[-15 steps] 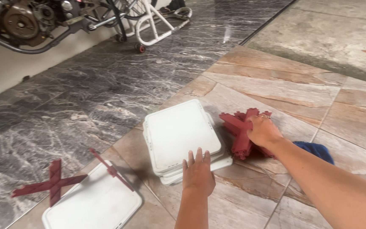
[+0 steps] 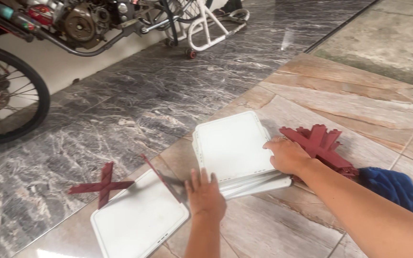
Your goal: The person assembles red cross-shaped plastic pieces onto white square trays by hand, then wipes one tray with a blue cloth. The person repeats the assembly and wiping steps on multiple trays.
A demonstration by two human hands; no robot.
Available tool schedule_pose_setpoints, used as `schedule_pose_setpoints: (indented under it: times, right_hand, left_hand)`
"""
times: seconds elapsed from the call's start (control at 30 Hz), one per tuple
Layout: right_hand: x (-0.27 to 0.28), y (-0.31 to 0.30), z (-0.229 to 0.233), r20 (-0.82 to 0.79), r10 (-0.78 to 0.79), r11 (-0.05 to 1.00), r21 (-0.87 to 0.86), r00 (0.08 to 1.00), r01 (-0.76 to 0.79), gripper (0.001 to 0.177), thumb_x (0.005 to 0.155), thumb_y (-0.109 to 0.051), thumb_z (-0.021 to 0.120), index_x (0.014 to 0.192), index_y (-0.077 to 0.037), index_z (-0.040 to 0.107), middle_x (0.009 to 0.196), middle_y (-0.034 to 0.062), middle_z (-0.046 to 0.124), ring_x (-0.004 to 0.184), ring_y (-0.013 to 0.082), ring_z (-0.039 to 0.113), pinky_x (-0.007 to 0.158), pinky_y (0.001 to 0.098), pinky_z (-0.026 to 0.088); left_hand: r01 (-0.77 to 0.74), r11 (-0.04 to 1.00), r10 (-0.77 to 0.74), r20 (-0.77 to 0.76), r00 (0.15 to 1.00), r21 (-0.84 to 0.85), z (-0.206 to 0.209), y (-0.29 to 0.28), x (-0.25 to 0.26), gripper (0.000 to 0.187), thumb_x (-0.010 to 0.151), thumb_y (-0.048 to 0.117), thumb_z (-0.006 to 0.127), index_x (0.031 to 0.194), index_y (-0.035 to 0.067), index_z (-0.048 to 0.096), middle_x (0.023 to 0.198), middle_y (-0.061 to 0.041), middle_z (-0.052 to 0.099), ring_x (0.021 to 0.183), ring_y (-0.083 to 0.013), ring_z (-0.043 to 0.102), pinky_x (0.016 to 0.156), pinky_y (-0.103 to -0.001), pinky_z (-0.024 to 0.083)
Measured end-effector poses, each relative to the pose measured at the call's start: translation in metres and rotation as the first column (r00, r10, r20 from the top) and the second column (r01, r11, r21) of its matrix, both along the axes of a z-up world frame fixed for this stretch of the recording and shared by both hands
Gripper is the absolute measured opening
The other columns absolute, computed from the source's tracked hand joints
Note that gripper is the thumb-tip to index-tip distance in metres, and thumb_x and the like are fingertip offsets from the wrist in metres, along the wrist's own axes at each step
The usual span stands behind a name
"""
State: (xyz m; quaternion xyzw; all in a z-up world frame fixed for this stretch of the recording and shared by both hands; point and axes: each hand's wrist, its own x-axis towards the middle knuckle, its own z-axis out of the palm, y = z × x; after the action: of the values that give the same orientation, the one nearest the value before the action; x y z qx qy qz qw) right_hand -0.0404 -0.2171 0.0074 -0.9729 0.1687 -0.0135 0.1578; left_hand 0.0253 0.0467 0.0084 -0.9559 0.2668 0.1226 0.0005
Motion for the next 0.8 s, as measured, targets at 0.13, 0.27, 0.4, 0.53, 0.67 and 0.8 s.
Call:
schedule_pose_setpoints:
  times: [0.13, 0.27, 0.4, 0.53, 0.67, 0.8]
  right_hand:
    - [0.007, 0.014, 0.007, -0.1, 0.004, 0.999, 0.036, 0.995, -0.001, 0.045, 0.089, -0.013, 0.06, 0.133, -0.019, 0.061, 0.141, 0.009, 0.056, 0.131, 0.0283, 0.054, 0.109, 0.0423, 0.046]
    - [0.013, 0.024, 0.005, -0.088, 0.077, 0.995, 0.073, 0.993, -0.071, 0.043, 0.089, -0.012, 0.058, 0.132, -0.017, 0.061, 0.137, 0.01, 0.059, 0.13, 0.0286, 0.055, 0.109, 0.0408, 0.046]
    - [0.019, 0.031, -0.004, -0.083, 0.125, 0.99, 0.07, 0.989, -0.119, 0.042, 0.089, -0.011, 0.058, 0.131, -0.015, 0.062, 0.133, 0.0109, 0.061, 0.129, 0.0289, 0.055, 0.109, 0.0402, 0.045]
    - [0.023, 0.038, -0.013, -0.05, 0.169, 0.984, 0.058, 0.984, -0.166, 0.041, 0.088, -0.011, 0.058, 0.129, -0.015, 0.063, 0.13, 0.0109, 0.063, 0.13, 0.0289, 0.055, 0.11, 0.0399, 0.045]
    - [0.023, 0.045, -0.016, -0.069, 0.168, 0.983, 0.081, 0.983, -0.162, 0.041, 0.089, -0.01, 0.058, 0.129, -0.014, 0.061, 0.131, 0.01, 0.062, 0.131, 0.0285, 0.053, 0.11, 0.0408, 0.044]
    - [0.024, 0.051, -0.013, -0.091, 0.165, 0.984, 0.09, 0.982, -0.157, 0.04, 0.089, -0.011, 0.057, 0.129, -0.015, 0.061, 0.13, 0.0093, 0.063, 0.131, 0.0279, 0.053, 0.109, 0.0412, 0.045]
  left_hand:
    - [-0.029, 0.993, 0.024, 0.043, 0.999, 0.113, 0.004, 0.04, 0.019, 0.064, 0.098, 0.021, 0.055, 0.157, 0.015, 0.032, 0.17, -0.012, 0.009, 0.157, -0.0392, 0.001, 0.126, -0.057, 0.009]
    - [-0.05, 0.985, 0.033, 0.109, 0.994, 0.165, 0.008, 0.076, 0.027, 0.067, 0.096, 0.021, 0.057, 0.157, 0.013, 0.031, 0.169, -0.011, 0.011, 0.157, -0.039, 0.004, 0.124, -0.056, 0.013]
    - [-0.101, 0.977, 0.091, 0.061, 0.994, 0.185, 0.009, 0.092, 0.033, 0.071, 0.095, 0.024, 0.059, 0.159, 0.015, 0.028, 0.171, -0.006, 0.006, 0.158, -0.0342, 0.005, 0.126, -0.053, 0.014]
    - [-0.102, 0.986, 0.086, 0.12, 0.989, 0.134, 0.004, 0.098, 0.042, 0.069, 0.095, 0.021, 0.059, 0.157, 0.013, 0.029, 0.17, -0.004, 0.006, 0.156, -0.0339, 0.008, 0.124, -0.053, 0.018]
    - [-0.091, 0.996, 0.089, 0.247, 0.965, -0.003, -0.001, 0.097, 0.047, 0.06, 0.091, 0.02, 0.066, 0.145, 0.005, 0.044, 0.154, -0.009, 0.031, 0.148, -0.0353, 0.026, 0.118, -0.05, 0.031]
    - [-0.275, 0.933, 0.29, 0.034, 0.956, -0.231, 0.002, 0.098, 0.048, 0.019, 0.094, 0.014, 0.065, 0.111, 0.006, 0.065, 0.13, -0.011, 0.056, 0.123, -0.0298, 0.061, 0.102, -0.04, 0.053]
